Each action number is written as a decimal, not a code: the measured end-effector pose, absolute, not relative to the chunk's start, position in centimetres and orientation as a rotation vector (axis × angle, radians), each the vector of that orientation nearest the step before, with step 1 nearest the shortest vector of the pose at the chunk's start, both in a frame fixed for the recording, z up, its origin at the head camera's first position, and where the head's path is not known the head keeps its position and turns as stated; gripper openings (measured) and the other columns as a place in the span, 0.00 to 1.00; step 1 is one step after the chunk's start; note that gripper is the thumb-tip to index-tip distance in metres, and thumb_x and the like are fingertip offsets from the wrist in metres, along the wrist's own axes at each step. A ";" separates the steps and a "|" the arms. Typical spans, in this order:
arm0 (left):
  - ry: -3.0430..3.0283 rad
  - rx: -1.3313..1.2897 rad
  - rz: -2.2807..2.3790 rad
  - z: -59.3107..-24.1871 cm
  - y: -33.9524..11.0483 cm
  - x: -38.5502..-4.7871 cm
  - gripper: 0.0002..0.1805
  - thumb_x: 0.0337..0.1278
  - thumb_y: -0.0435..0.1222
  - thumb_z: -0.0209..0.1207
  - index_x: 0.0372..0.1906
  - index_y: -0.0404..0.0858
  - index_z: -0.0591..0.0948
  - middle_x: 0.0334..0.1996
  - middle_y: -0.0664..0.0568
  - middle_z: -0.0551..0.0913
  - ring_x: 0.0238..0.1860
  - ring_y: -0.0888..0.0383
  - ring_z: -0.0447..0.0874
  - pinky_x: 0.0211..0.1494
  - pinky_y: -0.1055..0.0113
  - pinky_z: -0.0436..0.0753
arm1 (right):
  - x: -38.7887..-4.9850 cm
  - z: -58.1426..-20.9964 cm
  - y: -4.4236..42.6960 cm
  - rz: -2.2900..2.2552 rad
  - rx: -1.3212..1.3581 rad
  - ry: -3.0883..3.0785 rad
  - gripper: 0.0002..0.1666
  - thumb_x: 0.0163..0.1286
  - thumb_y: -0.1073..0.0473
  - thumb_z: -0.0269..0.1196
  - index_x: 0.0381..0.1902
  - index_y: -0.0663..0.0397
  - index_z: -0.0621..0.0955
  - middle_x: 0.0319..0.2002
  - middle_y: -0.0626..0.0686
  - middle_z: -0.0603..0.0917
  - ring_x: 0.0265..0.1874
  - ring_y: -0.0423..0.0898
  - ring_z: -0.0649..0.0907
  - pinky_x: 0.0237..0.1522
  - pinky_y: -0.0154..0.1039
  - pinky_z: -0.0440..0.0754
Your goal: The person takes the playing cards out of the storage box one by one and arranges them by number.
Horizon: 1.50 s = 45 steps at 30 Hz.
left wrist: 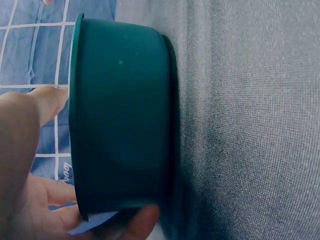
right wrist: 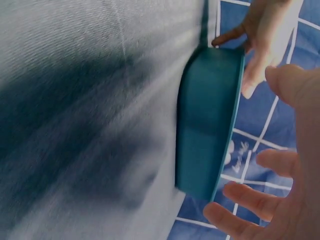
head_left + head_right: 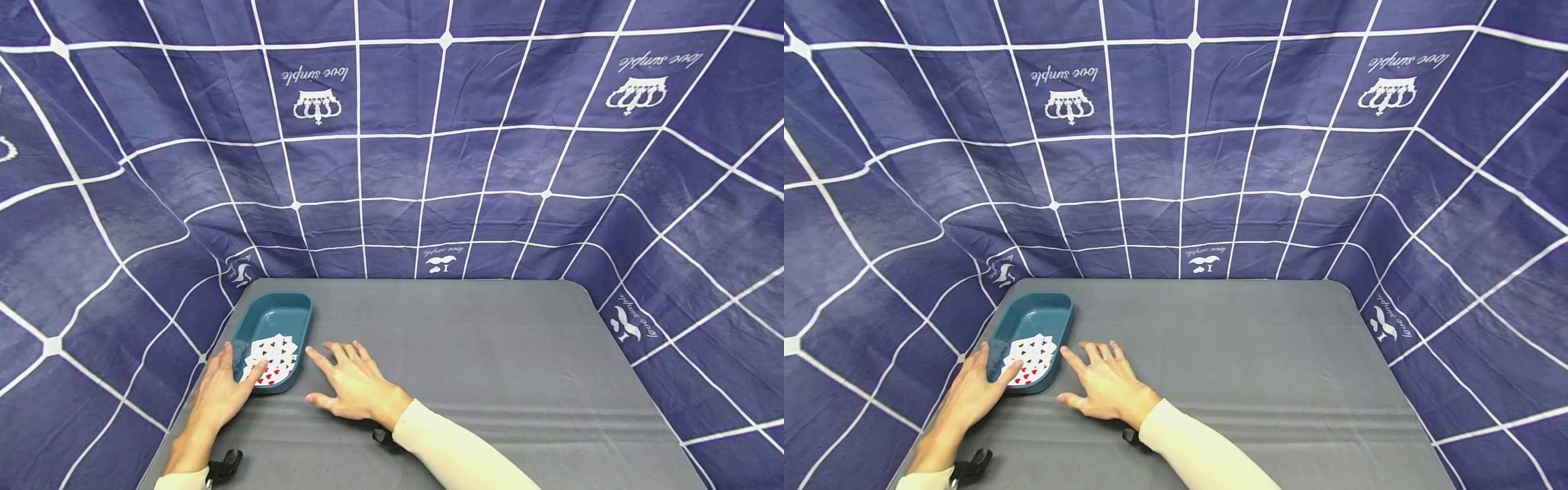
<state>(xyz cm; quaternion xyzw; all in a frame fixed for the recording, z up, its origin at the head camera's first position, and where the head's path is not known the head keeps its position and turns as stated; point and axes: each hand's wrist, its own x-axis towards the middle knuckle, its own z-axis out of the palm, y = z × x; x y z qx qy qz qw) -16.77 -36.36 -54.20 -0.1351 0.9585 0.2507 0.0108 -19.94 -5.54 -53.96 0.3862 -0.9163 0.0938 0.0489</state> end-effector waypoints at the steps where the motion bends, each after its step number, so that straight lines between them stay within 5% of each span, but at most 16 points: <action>1: 2.998 -0.395 0.785 -54.2 -36.3 -16.7 0.65 0.84 0.66 0.60 0.94 0.23 0.44 0.90 0.18 0.52 0.88 0.15 0.56 0.88 0.21 0.64 | -20.0 -54.0 -5.8 0.280 1.185 -2.794 0.52 0.88 0.20 0.55 0.97 0.31 0.60 0.87 0.51 0.75 0.83 0.53 0.80 0.88 0.62 0.74; 8: 3.052 -0.241 0.841 -54.6 -35.3 -16.5 0.64 0.79 0.60 0.69 0.92 0.20 0.51 0.88 0.16 0.58 0.85 0.14 0.62 0.87 0.22 0.67 | -20.3 -54.7 -6.3 0.294 1.210 -2.799 0.45 0.90 0.25 0.57 0.95 0.28 0.65 0.83 0.48 0.79 0.80 0.50 0.83 0.87 0.61 0.76; 18: 3.037 -0.152 0.863 -54.5 -32.4 -16.9 0.65 0.75 0.58 0.74 0.93 0.22 0.53 0.85 0.17 0.66 0.83 0.16 0.69 0.85 0.24 0.72 | -20.7 -55.2 -4.2 0.331 1.136 -2.788 0.40 0.91 0.30 0.60 0.90 0.37 0.74 0.77 0.48 0.84 0.74 0.48 0.87 0.85 0.61 0.78; 27: 2.977 -0.109 0.857 -54.3 -29.0 -17.4 0.68 0.74 0.61 0.74 0.94 0.24 0.51 0.82 0.20 0.69 0.81 0.19 0.74 0.83 0.27 0.76 | -20.6 -55.3 -1.2 0.362 1.062 -2.742 0.34 0.90 0.30 0.62 0.77 0.43 0.85 0.66 0.49 0.88 0.65 0.47 0.92 0.83 0.61 0.81; 45: 2.943 0.053 0.902 -54.9 -22.3 -17.7 0.74 0.65 0.67 0.79 0.96 0.30 0.51 0.78 0.28 0.75 0.75 0.32 0.84 0.77 0.33 0.85 | -21.0 -55.1 5.6 0.412 0.915 -2.755 0.27 0.77 0.28 0.75 0.52 0.43 0.90 0.46 0.44 0.85 0.51 0.46 0.92 0.81 0.61 0.81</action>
